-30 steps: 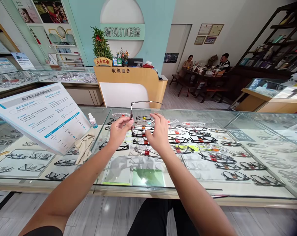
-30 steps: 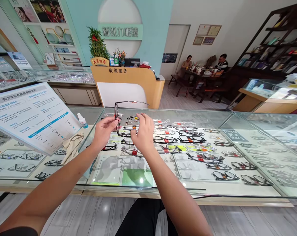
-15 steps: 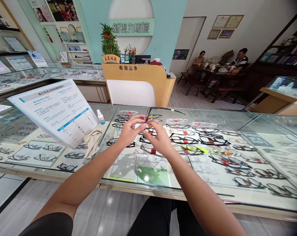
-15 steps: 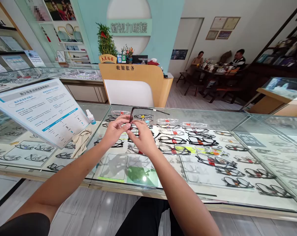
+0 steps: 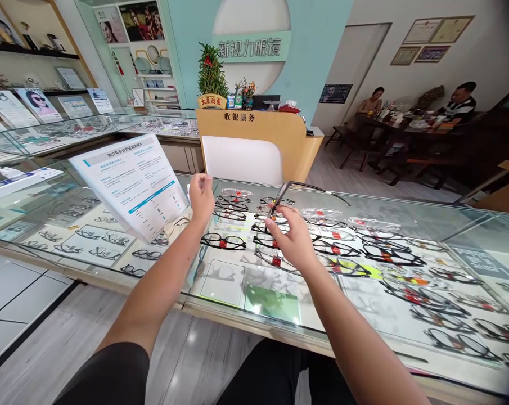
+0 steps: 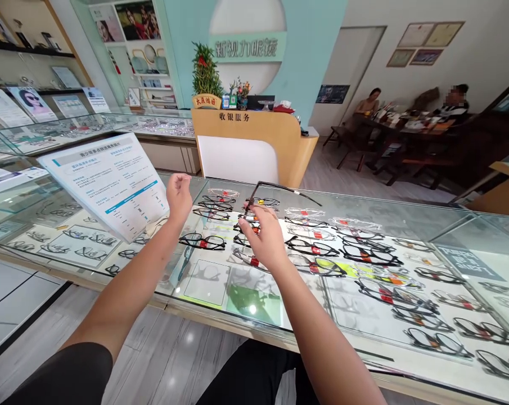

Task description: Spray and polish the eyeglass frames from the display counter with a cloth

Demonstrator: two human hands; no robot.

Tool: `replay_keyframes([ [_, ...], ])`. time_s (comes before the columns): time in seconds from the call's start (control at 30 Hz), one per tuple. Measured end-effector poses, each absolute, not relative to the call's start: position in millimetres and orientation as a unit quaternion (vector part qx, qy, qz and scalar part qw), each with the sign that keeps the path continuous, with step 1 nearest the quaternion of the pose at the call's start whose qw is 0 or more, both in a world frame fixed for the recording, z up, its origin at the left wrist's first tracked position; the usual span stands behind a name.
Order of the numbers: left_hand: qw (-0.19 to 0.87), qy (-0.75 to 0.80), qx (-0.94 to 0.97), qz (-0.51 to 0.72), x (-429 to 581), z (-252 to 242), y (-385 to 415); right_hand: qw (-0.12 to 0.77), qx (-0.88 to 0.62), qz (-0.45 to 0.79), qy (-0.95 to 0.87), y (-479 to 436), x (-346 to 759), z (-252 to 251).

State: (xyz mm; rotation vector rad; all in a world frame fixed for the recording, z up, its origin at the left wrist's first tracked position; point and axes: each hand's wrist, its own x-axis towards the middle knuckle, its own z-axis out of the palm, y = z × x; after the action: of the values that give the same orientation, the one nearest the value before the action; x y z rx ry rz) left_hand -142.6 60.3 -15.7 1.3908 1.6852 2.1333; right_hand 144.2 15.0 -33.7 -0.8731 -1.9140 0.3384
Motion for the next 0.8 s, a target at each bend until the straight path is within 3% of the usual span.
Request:
replay_keyframes([
  [0.27,-0.019,0.663,0.361,0.655,-185,-27,71,0.488,-0.359,0.129,-0.785,16,146,-34],
  [0.8,0.140,0.771,0.290,0.549,-202,-59,93,0.490,-0.347,0.119,-0.791,16,147,-30],
])
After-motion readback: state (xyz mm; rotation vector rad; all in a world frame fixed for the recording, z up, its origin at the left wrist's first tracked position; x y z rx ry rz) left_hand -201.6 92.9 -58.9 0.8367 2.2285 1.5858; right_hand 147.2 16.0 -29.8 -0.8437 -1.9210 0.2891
